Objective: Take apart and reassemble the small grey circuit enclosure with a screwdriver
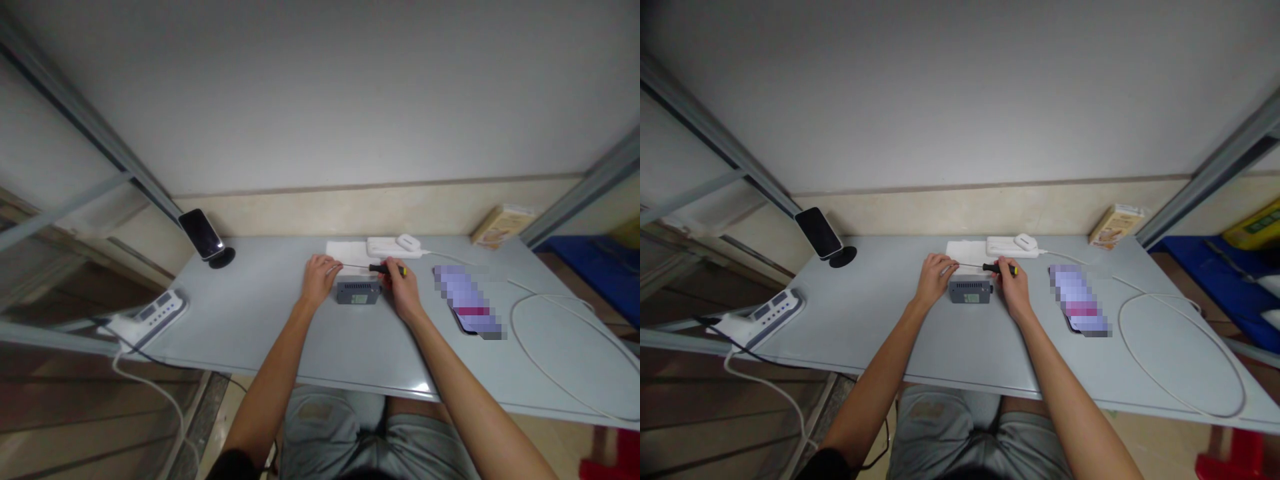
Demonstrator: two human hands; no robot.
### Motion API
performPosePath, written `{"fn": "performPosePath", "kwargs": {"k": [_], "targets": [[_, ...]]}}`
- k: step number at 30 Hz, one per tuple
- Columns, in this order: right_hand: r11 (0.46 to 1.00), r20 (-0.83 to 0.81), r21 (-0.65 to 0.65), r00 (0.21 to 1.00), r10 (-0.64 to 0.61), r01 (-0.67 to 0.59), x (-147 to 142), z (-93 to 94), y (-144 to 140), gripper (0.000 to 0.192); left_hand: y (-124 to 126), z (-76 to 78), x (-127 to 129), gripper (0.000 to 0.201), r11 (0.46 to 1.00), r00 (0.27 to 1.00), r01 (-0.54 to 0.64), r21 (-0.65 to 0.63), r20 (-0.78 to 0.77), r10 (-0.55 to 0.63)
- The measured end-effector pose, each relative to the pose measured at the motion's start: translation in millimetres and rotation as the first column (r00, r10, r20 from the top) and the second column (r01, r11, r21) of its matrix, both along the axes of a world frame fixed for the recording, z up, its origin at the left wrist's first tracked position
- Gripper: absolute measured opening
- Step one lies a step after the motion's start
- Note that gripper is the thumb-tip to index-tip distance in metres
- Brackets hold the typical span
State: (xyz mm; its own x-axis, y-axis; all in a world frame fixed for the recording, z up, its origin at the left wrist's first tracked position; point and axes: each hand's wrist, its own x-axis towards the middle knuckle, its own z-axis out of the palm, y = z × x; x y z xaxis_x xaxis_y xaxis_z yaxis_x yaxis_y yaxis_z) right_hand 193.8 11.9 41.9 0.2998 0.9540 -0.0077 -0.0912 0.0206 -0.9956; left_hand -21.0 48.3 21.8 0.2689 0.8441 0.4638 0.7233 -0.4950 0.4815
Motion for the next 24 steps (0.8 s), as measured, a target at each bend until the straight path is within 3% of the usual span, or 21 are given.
{"fn": "performPosePath", "kwargs": {"k": [12,24], "targets": [[1.0,-0.035,0.017,0.999,-0.003,0.004,0.8,1.6,-2.5,0.056,3.6,-5.7,-0.3,0.014,0.987,1.0,0.012,0.16,0.011,-0.014],[0.999,-0.006,0.047,1.0,-0.006,0.007,1.9,0.5,-5.7,0.054,-0.2,3.5,-7.1,0.017,0.967,0.992,0.125,0.221,-0.059,-0.114]]}}
